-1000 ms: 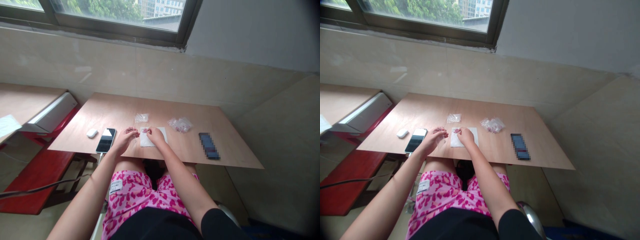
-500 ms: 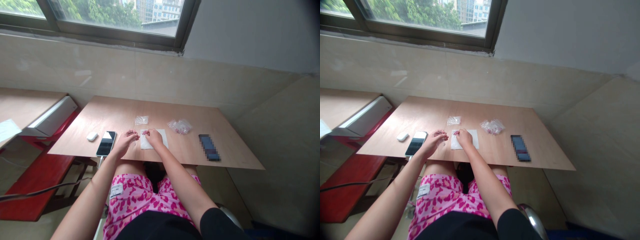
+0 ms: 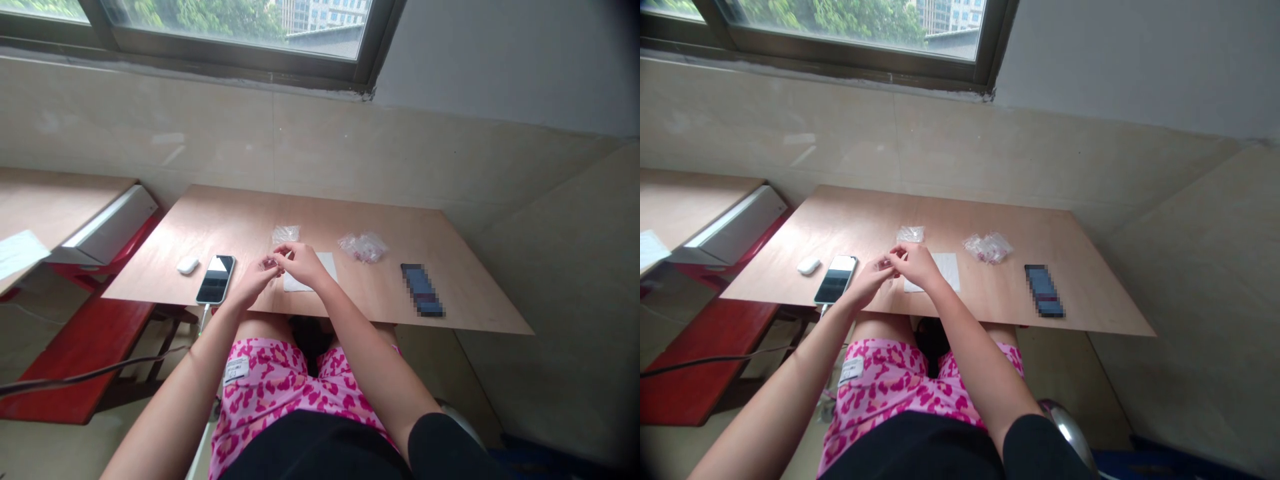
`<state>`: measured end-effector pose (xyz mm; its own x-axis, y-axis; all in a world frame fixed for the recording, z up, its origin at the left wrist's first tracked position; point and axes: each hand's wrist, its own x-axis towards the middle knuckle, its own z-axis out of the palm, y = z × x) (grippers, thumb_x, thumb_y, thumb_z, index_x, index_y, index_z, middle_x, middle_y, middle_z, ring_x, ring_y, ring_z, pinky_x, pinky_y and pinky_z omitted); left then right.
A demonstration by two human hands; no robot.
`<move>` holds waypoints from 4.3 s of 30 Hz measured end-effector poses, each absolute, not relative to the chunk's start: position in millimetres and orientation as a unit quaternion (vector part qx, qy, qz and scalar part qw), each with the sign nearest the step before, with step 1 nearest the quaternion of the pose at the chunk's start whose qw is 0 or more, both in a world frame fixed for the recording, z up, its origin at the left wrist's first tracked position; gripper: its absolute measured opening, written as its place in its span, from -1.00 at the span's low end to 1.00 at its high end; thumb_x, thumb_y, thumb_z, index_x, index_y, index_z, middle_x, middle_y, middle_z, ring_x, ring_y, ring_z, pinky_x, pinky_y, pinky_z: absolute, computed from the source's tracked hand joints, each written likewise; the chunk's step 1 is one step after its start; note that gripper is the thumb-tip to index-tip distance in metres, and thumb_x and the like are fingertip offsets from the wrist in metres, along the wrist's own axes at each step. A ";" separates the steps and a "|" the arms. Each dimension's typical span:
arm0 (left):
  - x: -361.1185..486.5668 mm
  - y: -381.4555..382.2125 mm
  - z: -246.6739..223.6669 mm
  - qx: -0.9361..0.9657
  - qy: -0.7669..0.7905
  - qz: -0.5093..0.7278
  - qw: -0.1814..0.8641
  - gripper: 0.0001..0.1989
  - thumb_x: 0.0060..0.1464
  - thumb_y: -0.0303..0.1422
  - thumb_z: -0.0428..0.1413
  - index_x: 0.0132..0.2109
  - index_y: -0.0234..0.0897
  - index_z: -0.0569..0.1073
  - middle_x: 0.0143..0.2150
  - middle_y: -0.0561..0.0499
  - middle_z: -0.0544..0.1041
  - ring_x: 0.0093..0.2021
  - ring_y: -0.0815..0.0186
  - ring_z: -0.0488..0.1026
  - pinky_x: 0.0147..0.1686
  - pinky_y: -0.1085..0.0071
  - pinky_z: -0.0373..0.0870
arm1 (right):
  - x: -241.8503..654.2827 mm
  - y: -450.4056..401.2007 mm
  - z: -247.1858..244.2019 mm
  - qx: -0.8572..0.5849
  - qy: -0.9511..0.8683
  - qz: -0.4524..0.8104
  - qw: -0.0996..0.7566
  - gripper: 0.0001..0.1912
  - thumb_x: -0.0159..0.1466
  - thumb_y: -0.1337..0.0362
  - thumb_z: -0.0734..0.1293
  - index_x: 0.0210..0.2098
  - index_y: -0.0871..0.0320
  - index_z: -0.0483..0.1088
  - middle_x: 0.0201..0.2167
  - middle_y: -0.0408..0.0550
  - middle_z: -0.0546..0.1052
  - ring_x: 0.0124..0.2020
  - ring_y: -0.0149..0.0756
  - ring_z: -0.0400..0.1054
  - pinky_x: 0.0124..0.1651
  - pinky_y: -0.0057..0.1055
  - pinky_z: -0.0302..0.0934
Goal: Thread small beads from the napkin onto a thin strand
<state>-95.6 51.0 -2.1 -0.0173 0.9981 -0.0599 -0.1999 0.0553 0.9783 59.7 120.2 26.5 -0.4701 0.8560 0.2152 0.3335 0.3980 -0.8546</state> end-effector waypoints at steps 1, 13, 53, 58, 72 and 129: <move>-95.7 51.0 -1.3 0.425 0.464 0.542 0.558 -0.75 0.03 -0.28 0.37 -0.17 -0.29 0.56 -0.22 -0.05 0.57 -0.21 0.26 0.50 -0.15 0.34 0.37 | 60.8 119.8 25.7 -0.405 -0.769 0.368 0.332 -0.81 0.36 0.25 0.34 -0.13 0.14 0.57 -0.28 -0.11 0.63 -0.35 -0.36 0.50 -0.22 -0.51 0.33; -94.2 51.7 11.2 0.306 0.400 0.594 0.628 -0.74 -0.04 -0.39 0.38 -0.22 -0.26 0.48 -0.26 0.00 0.54 -0.24 0.26 0.54 -0.13 0.29 0.45 | 76.3 122.9 -38.3 -0.574 -0.771 0.213 0.175 -0.81 0.34 0.34 0.35 -0.08 0.10 0.56 -0.10 -0.04 0.61 -0.10 -0.23 0.48 -0.09 -0.44 0.25; -99.5 53.4 7.8 0.308 0.395 0.598 0.626 -0.79 0.02 -0.39 0.37 -0.22 -0.29 0.51 -0.25 -0.01 0.51 -0.20 0.28 0.52 -0.09 0.32 0.46 | 50.9 134.0 -42.9 -0.616 -0.765 0.133 0.134 -0.70 0.39 -0.02 0.35 -0.14 0.09 0.49 -0.14 -0.01 0.61 -0.16 -0.19 0.50 -0.17 -0.41 0.25; -98.8 53.3 10.3 0.303 0.401 0.596 0.626 -0.77 -0.01 -0.39 0.37 -0.23 -0.29 0.50 -0.26 0.00 0.51 -0.21 0.28 0.52 -0.13 0.34 0.46 | 47.7 137.5 -39.9 -0.621 -0.768 0.123 0.098 -0.66 0.42 -0.02 0.30 -0.11 0.11 0.52 -0.15 0.04 0.63 -0.17 -0.16 0.52 -0.15 -0.39 0.27; -99.8 51.9 12.6 0.289 0.400 0.600 0.629 -0.78 0.00 -0.37 0.35 -0.22 -0.26 0.49 -0.26 0.02 0.51 -0.22 0.29 0.52 -0.15 0.35 0.45 | 49.5 134.3 -32.6 -0.620 -0.772 0.117 0.082 -0.73 0.43 0.16 0.23 -0.06 0.10 0.53 -0.13 0.07 0.62 -0.10 -0.12 0.53 -0.09 -0.36 0.29; -105.1 57.5 7.5 0.282 0.400 0.606 0.627 -0.80 -0.02 -0.39 0.34 -0.24 -0.27 0.50 -0.30 0.03 0.52 -0.21 0.29 0.53 -0.09 0.32 0.42 | 72.7 204.2 -13.7 -0.561 -0.747 0.271 0.230 -0.81 0.34 0.31 0.29 -0.25 0.22 0.55 -0.27 -0.01 0.63 -0.23 -0.29 0.49 -0.15 -0.48 0.28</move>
